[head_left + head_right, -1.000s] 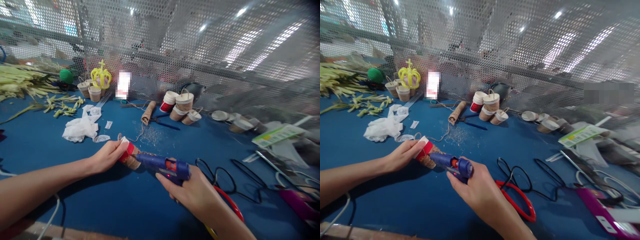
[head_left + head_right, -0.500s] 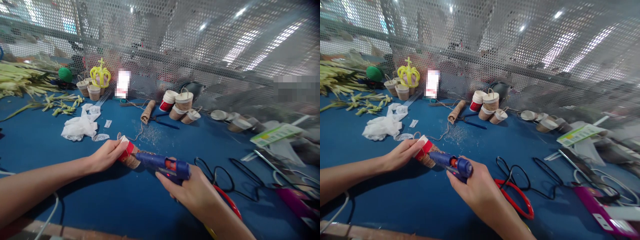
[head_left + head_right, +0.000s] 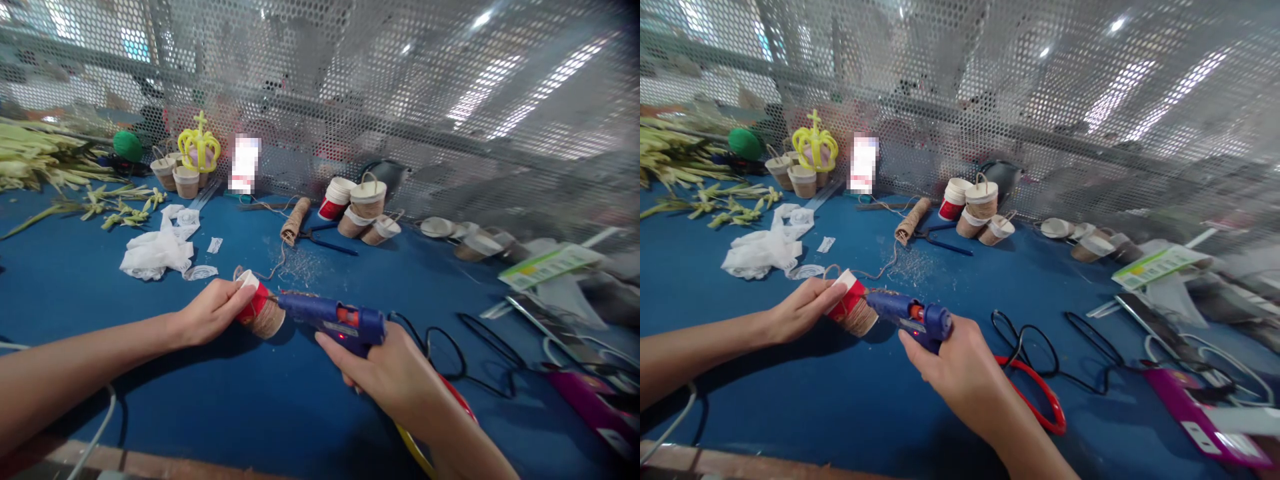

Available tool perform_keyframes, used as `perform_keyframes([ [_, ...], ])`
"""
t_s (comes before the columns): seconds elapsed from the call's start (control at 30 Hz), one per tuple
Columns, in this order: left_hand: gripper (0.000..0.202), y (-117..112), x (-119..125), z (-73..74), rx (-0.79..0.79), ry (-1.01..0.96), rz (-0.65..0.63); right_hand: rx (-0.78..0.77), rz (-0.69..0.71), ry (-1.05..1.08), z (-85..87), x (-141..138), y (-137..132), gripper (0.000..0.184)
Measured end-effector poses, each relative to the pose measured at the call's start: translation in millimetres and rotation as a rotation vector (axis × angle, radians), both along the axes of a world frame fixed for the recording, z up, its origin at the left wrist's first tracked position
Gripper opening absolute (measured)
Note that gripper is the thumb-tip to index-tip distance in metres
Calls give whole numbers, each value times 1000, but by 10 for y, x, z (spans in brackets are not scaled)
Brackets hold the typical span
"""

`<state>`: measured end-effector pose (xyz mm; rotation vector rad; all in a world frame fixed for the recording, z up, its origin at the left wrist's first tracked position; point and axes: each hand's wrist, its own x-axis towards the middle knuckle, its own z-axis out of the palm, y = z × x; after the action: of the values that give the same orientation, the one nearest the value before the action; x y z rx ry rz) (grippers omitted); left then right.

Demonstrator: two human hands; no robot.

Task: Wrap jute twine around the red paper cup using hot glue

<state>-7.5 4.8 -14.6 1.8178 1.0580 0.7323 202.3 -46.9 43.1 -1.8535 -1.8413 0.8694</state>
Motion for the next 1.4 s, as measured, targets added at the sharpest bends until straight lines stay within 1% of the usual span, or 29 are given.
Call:
perform_keyframes([
  [0.07,48,1,-3,-10,8,1,-4,-39,-11,9,10,0,5,27],
  [0.13,47,2,-3,-13,1,-17,-23,-84,9,17,30,-5,-6,27],
  [0.23,46,7,0,-9,-24,-52,-59,-94,1,28,58,-23,-31,26],
  [0.43,47,-2,-12,-17,9,5,-17,-135,-36,41,37,4,10,24],
  [0.53,46,-13,-17,-22,9,-3,-29,-141,-25,37,30,20,16,23],
  [0.63,44,-11,-14,-25,3,-27,-47,-187,-15,33,39,13,-4,22],
  [0.9,43,6,-7,-24,-5,-5,-2,-199,24,76,54,21,24,24],
  [1.1,44,-2,-5,-5,1,-4,4,-145,-9,101,37,14,21,25],
  [1.27,45,-6,-4,19,31,-7,-26,-157,-10,98,17,32,38,24],
  [1.4,44,-4,0,14,40,-6,-14,-127,-21,73,25,-1,-1,25],
])
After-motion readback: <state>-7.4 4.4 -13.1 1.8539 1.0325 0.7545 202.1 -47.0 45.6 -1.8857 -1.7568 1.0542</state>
